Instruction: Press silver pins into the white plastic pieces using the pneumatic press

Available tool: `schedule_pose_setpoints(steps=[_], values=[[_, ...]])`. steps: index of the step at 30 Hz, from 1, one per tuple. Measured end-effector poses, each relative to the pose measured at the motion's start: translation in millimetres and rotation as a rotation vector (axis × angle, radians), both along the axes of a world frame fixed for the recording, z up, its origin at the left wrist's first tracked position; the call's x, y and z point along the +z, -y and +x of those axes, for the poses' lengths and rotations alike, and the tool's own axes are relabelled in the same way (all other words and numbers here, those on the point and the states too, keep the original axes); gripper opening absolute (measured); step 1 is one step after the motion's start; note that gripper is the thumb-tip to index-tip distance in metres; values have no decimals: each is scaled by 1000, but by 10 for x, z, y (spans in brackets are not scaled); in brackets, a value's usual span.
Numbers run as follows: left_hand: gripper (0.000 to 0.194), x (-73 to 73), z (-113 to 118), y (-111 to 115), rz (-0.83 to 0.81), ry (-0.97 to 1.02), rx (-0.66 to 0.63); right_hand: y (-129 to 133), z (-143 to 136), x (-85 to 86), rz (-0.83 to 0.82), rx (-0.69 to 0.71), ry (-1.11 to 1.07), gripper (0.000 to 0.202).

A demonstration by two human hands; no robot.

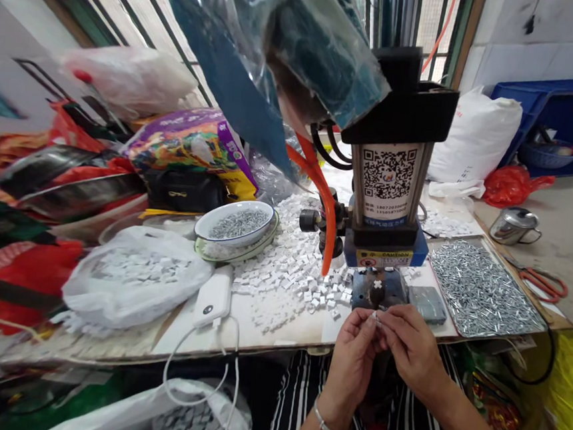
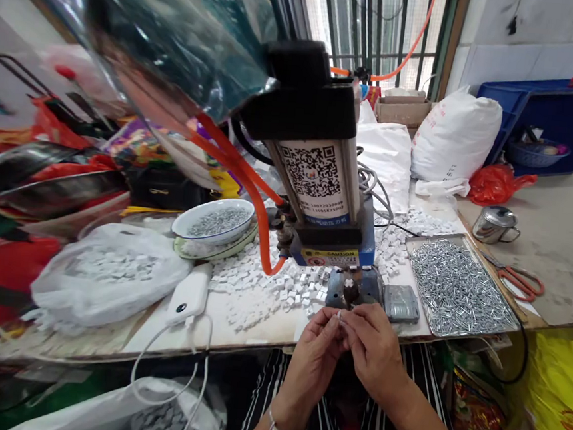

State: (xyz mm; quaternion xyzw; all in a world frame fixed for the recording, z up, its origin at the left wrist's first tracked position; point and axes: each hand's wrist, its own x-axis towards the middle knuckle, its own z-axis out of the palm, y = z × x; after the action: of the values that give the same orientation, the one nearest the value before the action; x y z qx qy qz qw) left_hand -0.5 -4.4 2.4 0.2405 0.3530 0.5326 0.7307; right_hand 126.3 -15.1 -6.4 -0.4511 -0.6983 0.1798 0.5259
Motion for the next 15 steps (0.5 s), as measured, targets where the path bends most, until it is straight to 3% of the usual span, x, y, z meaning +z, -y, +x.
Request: schedule_pose_setpoints(steps=[4,9,15], values=[[35,-44,-7,-15,41,-133,12,-23,14,-68,-19,9,-37,27],[31,-3,-115,-148,250,-502,-92,-93,145,-74,-274,91,-164,15],[14,-13,-118,-599,528,-856,170,-369,250,-38,-385,-22,-320,27]])
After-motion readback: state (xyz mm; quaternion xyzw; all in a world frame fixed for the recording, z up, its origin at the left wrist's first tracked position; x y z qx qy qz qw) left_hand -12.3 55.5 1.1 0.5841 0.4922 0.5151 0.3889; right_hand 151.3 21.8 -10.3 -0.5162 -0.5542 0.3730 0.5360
